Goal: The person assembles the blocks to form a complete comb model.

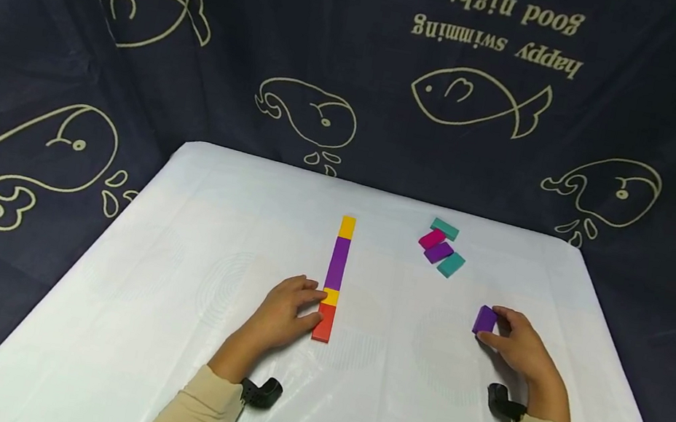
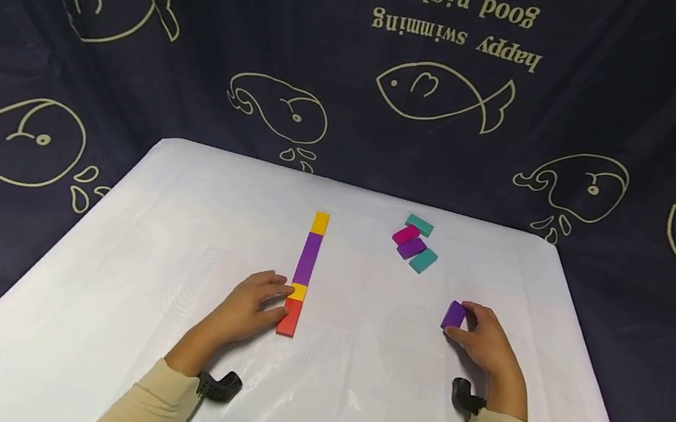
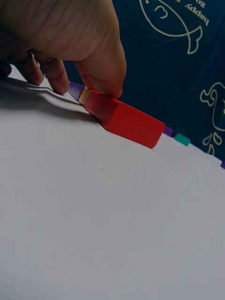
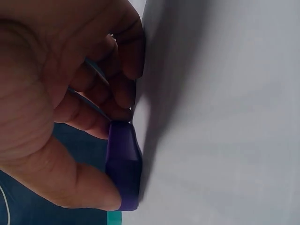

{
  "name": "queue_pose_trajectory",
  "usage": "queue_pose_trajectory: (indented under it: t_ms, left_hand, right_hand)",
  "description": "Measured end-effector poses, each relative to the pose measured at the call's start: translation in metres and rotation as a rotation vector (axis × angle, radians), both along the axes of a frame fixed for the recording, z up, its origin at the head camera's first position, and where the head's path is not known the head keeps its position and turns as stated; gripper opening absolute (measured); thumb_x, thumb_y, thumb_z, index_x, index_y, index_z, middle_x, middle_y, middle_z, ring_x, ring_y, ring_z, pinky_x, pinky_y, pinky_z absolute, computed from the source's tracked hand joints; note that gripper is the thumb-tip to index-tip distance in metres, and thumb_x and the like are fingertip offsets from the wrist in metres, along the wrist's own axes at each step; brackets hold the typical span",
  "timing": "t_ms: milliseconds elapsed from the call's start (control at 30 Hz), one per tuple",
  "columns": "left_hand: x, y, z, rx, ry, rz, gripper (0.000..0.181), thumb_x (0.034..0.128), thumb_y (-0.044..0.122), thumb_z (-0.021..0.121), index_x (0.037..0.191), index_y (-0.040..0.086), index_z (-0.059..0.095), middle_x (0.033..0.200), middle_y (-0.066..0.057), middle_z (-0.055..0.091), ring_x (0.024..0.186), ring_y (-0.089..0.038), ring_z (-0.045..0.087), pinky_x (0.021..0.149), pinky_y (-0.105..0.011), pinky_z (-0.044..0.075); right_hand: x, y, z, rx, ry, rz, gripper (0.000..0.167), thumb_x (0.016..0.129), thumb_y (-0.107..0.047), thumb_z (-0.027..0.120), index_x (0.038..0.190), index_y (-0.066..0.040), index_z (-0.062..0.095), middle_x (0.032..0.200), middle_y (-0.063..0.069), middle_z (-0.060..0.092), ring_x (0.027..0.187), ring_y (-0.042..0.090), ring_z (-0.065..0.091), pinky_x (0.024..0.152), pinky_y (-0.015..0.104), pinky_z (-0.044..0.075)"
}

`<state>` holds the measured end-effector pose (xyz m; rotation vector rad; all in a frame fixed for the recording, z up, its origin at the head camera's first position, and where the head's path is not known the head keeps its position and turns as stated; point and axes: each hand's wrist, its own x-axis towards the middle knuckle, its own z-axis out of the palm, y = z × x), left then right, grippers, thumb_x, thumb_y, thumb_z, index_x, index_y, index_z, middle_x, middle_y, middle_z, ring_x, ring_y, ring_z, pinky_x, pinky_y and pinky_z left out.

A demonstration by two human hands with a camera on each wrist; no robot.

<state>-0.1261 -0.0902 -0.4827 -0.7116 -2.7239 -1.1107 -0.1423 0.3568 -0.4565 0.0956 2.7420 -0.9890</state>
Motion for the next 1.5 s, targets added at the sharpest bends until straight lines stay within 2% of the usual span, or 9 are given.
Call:
queue_pose_trajectory:
  t_ms: [367, 467, 600, 700, 933, 1200, 1333, 1500]
  left_hand:
    - [0.0, 0.0, 0.001, 0.012, -0.006, -0.006, 0.036, 0.0853, 0.016, 0.072, 0.12, 0.004, 0.07, 0.125, -0.018, 0.062, 0.13, -0.042, 0.047, 0.109, -0.056, 0.034]
    - [0.0, 0.0, 0.002, 0.011, -0.023, -0.003, 0.037, 0.0859, 0.017, 0.071, 0.12, 0.005, 0.07, 0.127, -0.017, 0.061, 0.131, -0.041, 0.045, 0.11, -0.055, 0.033]
    - [0.0, 0.0, 0.002, -0.005, -0.03, 0.001, 0.037, 0.0865, 0.017, 0.071, 0.121, 0.005, 0.07, 0.127, -0.017, 0.061, 0.132, -0.04, 0.045, 0.111, -0.054, 0.033]
    - [0.0, 0.0, 0.002, -0.014, -0.031, 0.004, 0.037, 0.0869, 0.018, 0.071, 0.121, 0.005, 0.07, 0.128, -0.017, 0.061, 0.132, -0.04, 0.045, 0.111, -0.053, 0.033]
    - [-0.001, 0.0, 0.001, -0.018, -0.028, 0.003, 0.037, 0.087, 0.019, 0.071, 0.122, 0.006, 0.07, 0.128, -0.016, 0.061, 0.132, -0.04, 0.045, 0.111, -0.053, 0.033]
    - [-0.001, 0.0, 0.002, -0.015, -0.018, -0.003, 0.037, 0.0869, 0.018, 0.071, 0.121, 0.005, 0.07, 0.127, -0.017, 0.061, 0.131, -0.041, 0.046, 0.111, -0.054, 0.033]
    - [-0.001, 0.0, 0.001, -0.015, -0.01, -0.004, 0.037, 0.0867, 0.017, 0.07, 0.121, 0.004, 0.07, 0.126, -0.018, 0.062, 0.13, -0.041, 0.047, 0.11, -0.055, 0.034]
    - [-0.001, 0.0, 0.001, -0.012, -0.002, -0.006, 0.036, 0.0863, 0.016, 0.07, 0.12, 0.003, 0.07, 0.125, -0.018, 0.062, 0.129, -0.042, 0.047, 0.109, -0.055, 0.034]
  right_hand:
    - [0.002, -0.002, 0.0, 0.014, -0.006, -0.027, 0.078, 0.088, -0.032, 0.075, 0.143, 0.008, 0.037, 0.14, 0.036, 0.038, 0.126, 0.051, 0.04, 0.105, 0.067, 0.033]
    - [0.006, -0.007, 0.005, -0.008, 0.013, -0.027, 0.077, 0.088, -0.033, 0.075, 0.143, 0.006, 0.038, 0.139, 0.034, 0.04, 0.124, 0.049, 0.043, 0.103, 0.066, 0.036]
    - [0.013, -0.019, 0.014, -0.053, 0.082, -0.005, 0.073, 0.088, -0.029, 0.076, 0.143, 0.004, 0.04, 0.138, 0.03, 0.043, 0.123, 0.047, 0.046, 0.098, 0.062, 0.041]
    - [0.015, -0.03, 0.019, -0.063, 0.148, 0.027, 0.07, 0.088, -0.025, 0.076, 0.141, 0.005, 0.042, 0.137, 0.027, 0.045, 0.12, 0.045, 0.048, 0.096, 0.059, 0.042]
    - [0.019, -0.066, 0.028, -0.097, 0.217, 0.084, 0.066, 0.088, -0.025, 0.077, 0.139, 0.003, 0.047, 0.135, 0.023, 0.049, 0.117, 0.042, 0.052, 0.091, 0.057, 0.047]
    - [0.021, -0.11, 0.034, -0.133, 0.315, 0.202, 0.057, 0.084, -0.021, 0.08, 0.133, -0.003, 0.055, 0.127, 0.013, 0.057, 0.111, 0.035, 0.056, 0.088, 0.051, 0.05]
    - [0.023, -0.133, 0.037, -0.16, 0.319, 0.24, 0.057, 0.082, -0.02, 0.082, 0.131, -0.005, 0.057, 0.125, 0.009, 0.058, 0.111, 0.033, 0.057, 0.088, 0.05, 0.05]
    - [0.028, -0.16, 0.04, -0.178, 0.276, 0.271, 0.058, 0.079, -0.022, 0.084, 0.129, -0.007, 0.057, 0.123, 0.004, 0.059, 0.112, 0.028, 0.057, 0.09, 0.05, 0.051]
